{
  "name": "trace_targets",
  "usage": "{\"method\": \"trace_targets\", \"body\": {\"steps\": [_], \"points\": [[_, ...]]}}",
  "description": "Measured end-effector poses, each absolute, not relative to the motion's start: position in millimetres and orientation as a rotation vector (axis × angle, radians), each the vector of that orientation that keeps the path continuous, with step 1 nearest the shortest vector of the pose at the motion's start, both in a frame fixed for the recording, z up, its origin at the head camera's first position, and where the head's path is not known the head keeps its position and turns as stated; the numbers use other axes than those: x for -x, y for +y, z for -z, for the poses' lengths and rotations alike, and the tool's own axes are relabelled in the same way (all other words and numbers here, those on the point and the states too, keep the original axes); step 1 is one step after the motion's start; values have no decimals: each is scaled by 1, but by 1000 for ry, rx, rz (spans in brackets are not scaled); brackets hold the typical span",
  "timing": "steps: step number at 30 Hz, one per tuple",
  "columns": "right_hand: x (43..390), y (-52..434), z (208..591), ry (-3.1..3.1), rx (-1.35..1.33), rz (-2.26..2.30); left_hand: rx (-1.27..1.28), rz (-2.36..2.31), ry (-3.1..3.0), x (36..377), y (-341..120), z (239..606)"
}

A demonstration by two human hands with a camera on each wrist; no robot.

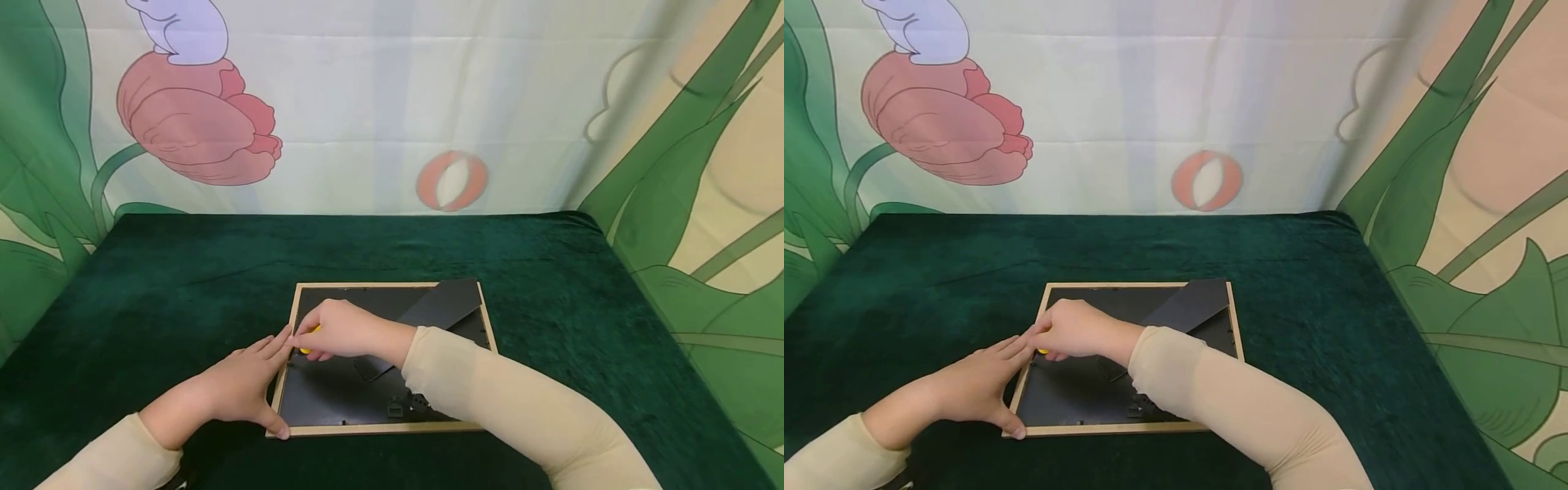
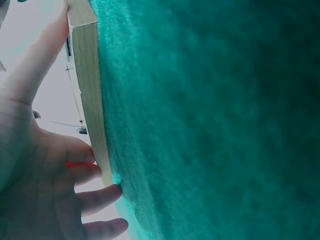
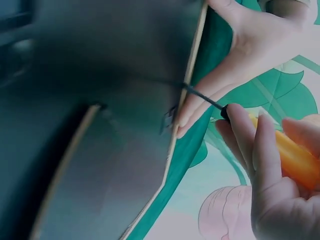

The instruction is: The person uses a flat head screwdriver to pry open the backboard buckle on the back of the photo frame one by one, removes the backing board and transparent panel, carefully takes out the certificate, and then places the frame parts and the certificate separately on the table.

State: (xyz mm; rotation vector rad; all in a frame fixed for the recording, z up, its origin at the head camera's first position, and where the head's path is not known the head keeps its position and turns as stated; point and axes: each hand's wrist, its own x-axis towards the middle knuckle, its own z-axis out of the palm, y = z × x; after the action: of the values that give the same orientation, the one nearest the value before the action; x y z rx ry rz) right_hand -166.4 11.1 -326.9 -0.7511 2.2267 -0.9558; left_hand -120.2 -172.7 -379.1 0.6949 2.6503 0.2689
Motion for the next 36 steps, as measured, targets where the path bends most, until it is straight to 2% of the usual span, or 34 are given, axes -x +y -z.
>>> {"method": "trace_targets", "body": {"steps": [10, 20, 27, 36], "points": [[166, 47, 339, 2196, 808, 1092, -676, -242, 2650, 120, -171, 381], [171, 72, 349, 2190, 640, 1385, -671, -225, 2664, 118, -171, 380], [170, 59, 355, 2075, 522, 1582, -654, -230, 2648, 119, -172, 380], [160, 23, 349, 2281, 801, 1377, -673, -274, 2632, 121, -175, 381]]}}
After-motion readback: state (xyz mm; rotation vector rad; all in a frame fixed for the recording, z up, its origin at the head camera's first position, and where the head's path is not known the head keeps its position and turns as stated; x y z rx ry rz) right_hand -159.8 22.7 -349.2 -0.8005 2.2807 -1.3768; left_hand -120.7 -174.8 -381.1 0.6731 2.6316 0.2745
